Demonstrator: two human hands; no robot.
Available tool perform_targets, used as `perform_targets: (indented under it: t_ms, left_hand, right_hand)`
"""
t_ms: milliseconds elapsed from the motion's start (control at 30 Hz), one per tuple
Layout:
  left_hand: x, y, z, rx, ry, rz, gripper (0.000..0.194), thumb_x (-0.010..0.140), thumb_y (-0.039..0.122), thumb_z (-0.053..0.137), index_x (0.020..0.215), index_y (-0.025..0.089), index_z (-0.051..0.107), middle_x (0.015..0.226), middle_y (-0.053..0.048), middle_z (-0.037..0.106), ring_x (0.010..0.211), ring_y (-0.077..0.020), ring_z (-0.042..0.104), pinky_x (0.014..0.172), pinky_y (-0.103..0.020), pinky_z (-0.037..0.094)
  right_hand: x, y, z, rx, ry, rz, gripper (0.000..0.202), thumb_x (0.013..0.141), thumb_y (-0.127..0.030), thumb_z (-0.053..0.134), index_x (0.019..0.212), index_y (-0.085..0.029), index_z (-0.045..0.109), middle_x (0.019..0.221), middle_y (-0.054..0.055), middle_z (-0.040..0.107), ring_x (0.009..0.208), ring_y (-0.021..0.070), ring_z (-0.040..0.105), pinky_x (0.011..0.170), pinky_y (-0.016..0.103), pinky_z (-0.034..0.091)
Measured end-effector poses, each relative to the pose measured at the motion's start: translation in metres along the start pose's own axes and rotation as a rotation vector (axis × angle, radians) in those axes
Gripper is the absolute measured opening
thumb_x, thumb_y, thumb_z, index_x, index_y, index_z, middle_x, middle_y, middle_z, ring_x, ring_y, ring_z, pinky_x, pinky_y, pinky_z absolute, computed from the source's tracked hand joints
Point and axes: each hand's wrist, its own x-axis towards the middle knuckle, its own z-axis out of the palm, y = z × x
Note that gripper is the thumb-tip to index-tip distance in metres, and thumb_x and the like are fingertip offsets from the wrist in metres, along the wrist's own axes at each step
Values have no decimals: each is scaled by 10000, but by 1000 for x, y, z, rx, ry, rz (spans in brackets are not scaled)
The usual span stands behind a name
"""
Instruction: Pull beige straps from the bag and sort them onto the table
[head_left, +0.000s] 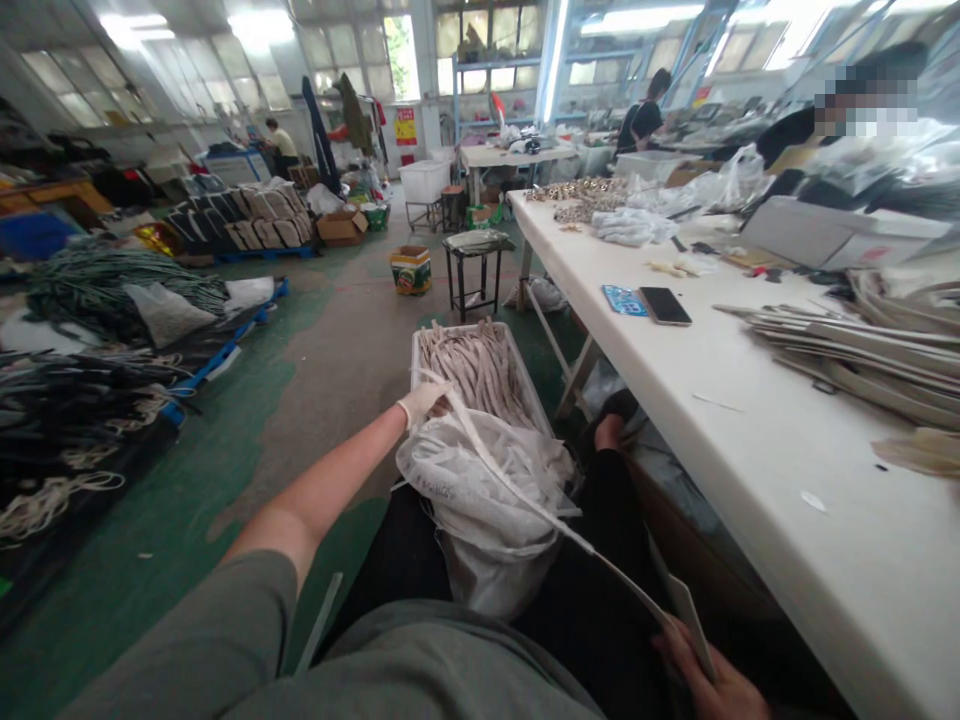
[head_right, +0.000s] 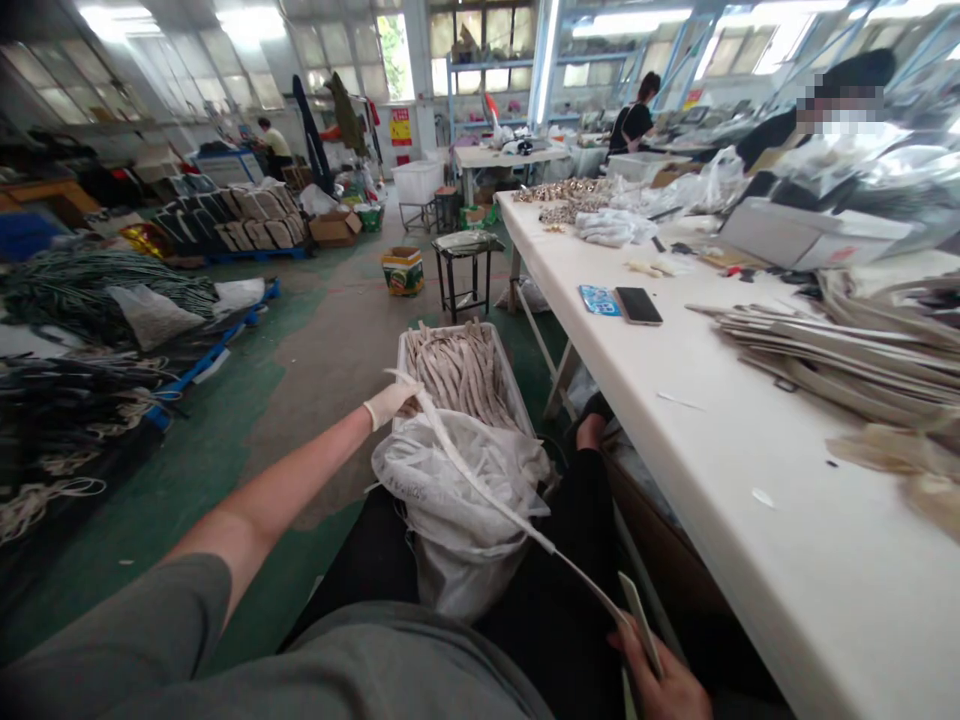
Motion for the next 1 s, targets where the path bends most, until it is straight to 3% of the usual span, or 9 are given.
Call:
perform_targets:
  t_ms: [133, 233, 333, 400, 467, 600, 733, 867, 1000]
  left_hand:
    - [50, 72, 15, -82, 1, 55, 419, 916, 556, 568, 923, 150, 670, 666, -62, 683, 549, -135, 613, 550, -213, 463]
    - [79, 104, 23, -209, 86, 190, 498, 945, 595, 476, 1125, 160, 640, 889, -100, 733, 742, -160, 686, 642, -219, 509]
    - [89, 92, 36, -102, 167, 299, 506, 975, 545, 418, 1275, 170, 578, 1094, -122, 718, 890, -181, 696, 746, -260, 533]
    - [80, 61, 47, 48, 135, 328, 463, 978, 485, 428, 1269, 167, 599, 1123, -126, 712, 930, -197, 693, 811, -301, 538]
    - [63, 19, 56, 144, 83, 345, 361, 925, 422, 548, 1124, 157, 690, 1058, -121, 732, 941, -223, 689, 875, -331, 527]
    - [22, -67, 60, 344, -24, 357, 173, 727, 292, 781, 864, 188, 763, 972, -77, 755, 1006, -268, 663, 972, -311, 462]
    - [-3, -121, 49, 532, -81, 280, 272, 595, 227, 859, 850, 197, 770, 1004, -84, 750, 1060, -299, 635, 1016, -320, 415]
    - [-6, -136, 38, 645, -101, 244, 64, 745, 262, 745, 772, 208, 765, 996, -96, 748, 1079, -299, 632, 1030, -345, 402]
    - [-8, -115, 29, 710, -94, 331, 196, 862, 335, 635, 858, 215, 789, 1079, -113, 739, 1116, -290, 617, 1012, -330, 393]
  right_hand:
    - [53, -62, 19, -32, 64, -121, 496, 788, -655, 543, 825, -249, 826, 851, 67, 796, 867, 317, 752, 694, 313, 577]
    - [106, -123, 41, -140, 61, -260, 513, 914, -564, 458, 1080, -211, 790, 942, 96, 790, 895, 289, 732, 750, 314, 534]
    - [156, -171, 82, -321, -64, -366, 452, 995, -429, 406, 1291, -232, 685, 1150, 105, 748, 994, 256, 682, 786, 312, 492]
    - [182, -190, 113, -347, -135, -409, 396, 999, -359, 439, 1297, -238, 671, 1197, 95, 726, 970, 219, 660, 771, 291, 477]
    - [199, -200, 139, -362, -206, -432, 313, 978, -309, 510, 1199, -209, 708, 1113, 92, 737, 864, 184, 645, 735, 280, 476]
    - [198, -191, 158, -378, -290, -418, 216, 954, -317, 586, 949, -152, 726, 805, 49, 697, 658, 136, 572, 648, 269, 434]
    - [163, -152, 132, -387, -291, -343, 283, 987, -348, 500, 975, -219, 752, 725, 47, 662, 583, 136, 487, 586, 298, 315]
    - [120, -104, 83, -429, -228, -225, 320, 949, -327, 489, 1141, -255, 734, 842, 85, 719, 568, 166, 495, 569, 331, 276]
    - [77, -59, 41, -325, -78, -70, 454, 929, -443, 415, 1109, -192, 747, 900, 117, 752, 606, 193, 570, 558, 306, 338]
